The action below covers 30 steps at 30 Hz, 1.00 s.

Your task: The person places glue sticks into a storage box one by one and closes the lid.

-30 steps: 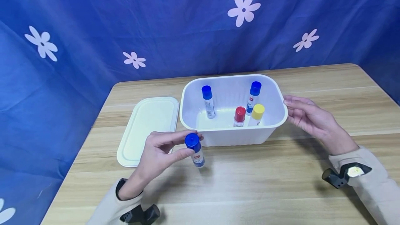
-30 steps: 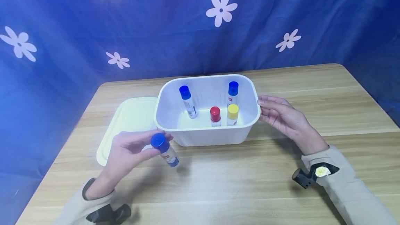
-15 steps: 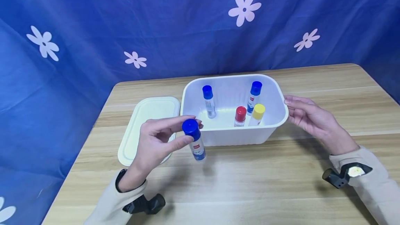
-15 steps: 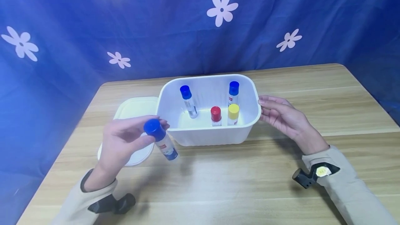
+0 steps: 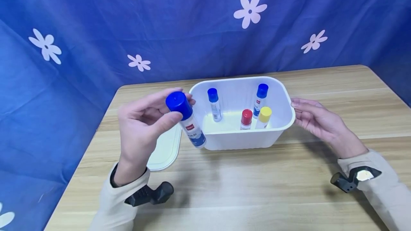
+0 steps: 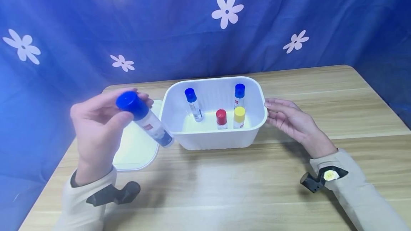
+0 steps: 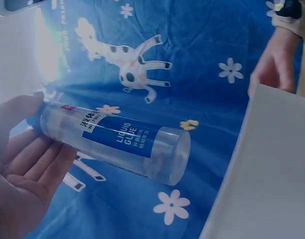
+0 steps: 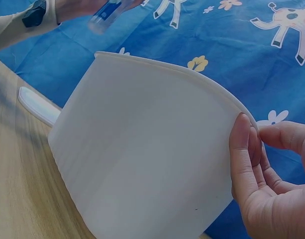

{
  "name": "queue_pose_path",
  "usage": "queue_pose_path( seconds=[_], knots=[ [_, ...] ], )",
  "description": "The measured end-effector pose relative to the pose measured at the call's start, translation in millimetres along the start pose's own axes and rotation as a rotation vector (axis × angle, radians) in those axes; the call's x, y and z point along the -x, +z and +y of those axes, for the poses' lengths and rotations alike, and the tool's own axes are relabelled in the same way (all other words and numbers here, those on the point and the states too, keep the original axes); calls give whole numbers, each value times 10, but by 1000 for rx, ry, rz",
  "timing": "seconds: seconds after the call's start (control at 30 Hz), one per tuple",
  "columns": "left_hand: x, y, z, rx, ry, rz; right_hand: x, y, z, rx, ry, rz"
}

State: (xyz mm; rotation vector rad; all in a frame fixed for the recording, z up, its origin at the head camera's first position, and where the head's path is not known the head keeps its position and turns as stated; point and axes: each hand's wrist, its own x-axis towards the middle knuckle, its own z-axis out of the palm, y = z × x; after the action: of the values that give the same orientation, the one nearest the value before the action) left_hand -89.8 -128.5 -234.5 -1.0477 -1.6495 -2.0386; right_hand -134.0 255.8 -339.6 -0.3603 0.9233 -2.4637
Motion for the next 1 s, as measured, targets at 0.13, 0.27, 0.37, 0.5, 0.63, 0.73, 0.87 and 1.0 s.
queue_pose_path(
  seconds=[0.13,0.27,0.37,0.5,0.63,0.73,0.87,1.0],
  knots=[
    [-76,57,-8,-24,-40,17,3,1,2,6,0,0],
    [-151,105,-61,-46,-69,20,3,2,11,5,-1,1],
    [-187,122,-101,-45,-63,18,-2,4,17,0,3,-3],
    [-212,130,-150,-55,-58,14,-8,8,18,-4,6,-10],
    [-228,124,-218,-79,-67,17,-9,11,13,1,2,-12],
    [-237,108,-280,-99,-79,19,-9,9,11,-1,3,-14],
    [-247,91,-352,-112,-103,18,-8,5,9,-8,3,-16],
    [-252,81,-414,-121,-135,23,-6,6,7,-10,2,-14]
  ],
)
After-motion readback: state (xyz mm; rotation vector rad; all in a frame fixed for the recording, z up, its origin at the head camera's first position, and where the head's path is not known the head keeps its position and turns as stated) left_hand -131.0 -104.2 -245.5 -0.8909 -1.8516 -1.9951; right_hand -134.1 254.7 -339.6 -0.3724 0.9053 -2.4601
